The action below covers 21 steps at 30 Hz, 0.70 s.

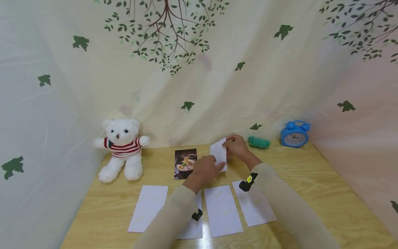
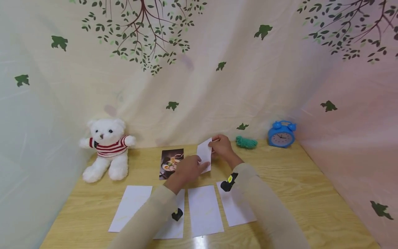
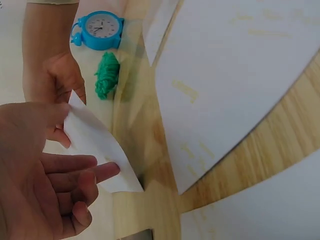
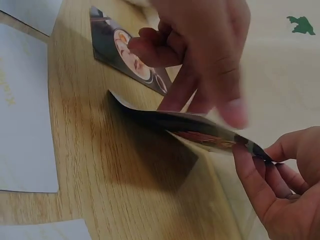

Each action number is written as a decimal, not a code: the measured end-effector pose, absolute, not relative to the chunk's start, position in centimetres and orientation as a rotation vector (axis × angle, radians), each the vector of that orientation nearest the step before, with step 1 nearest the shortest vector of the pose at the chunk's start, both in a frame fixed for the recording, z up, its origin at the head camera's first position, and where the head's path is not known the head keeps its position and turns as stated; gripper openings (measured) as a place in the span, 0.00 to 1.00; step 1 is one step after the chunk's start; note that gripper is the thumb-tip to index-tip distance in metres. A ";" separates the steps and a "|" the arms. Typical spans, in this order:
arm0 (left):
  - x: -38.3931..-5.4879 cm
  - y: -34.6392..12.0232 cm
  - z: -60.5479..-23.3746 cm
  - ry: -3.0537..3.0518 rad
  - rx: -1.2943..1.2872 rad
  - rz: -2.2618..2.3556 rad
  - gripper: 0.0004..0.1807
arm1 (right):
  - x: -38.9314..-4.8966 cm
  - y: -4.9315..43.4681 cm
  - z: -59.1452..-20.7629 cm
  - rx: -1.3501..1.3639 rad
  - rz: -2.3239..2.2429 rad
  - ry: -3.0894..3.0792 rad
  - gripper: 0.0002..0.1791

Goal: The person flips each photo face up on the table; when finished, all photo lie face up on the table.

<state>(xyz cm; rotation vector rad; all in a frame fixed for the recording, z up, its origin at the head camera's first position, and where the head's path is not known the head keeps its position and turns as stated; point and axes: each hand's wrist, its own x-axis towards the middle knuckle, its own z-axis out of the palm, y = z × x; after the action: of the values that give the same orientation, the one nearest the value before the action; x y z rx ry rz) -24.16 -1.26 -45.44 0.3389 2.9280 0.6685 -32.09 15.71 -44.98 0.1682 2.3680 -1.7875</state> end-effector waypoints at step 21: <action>-25.2 -2.3 -45.7 2.827 0.227 1.337 0.15 | -32.0 15.2 -46.6 -0.173 -1.663 2.418 0.18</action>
<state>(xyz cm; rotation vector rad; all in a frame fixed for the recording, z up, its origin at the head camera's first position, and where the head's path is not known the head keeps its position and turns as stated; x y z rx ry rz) -25.20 -2.27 -45.72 0.2267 2.8266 1.3366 -31.97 15.16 -46.61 -0.1727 2.4178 -1.6633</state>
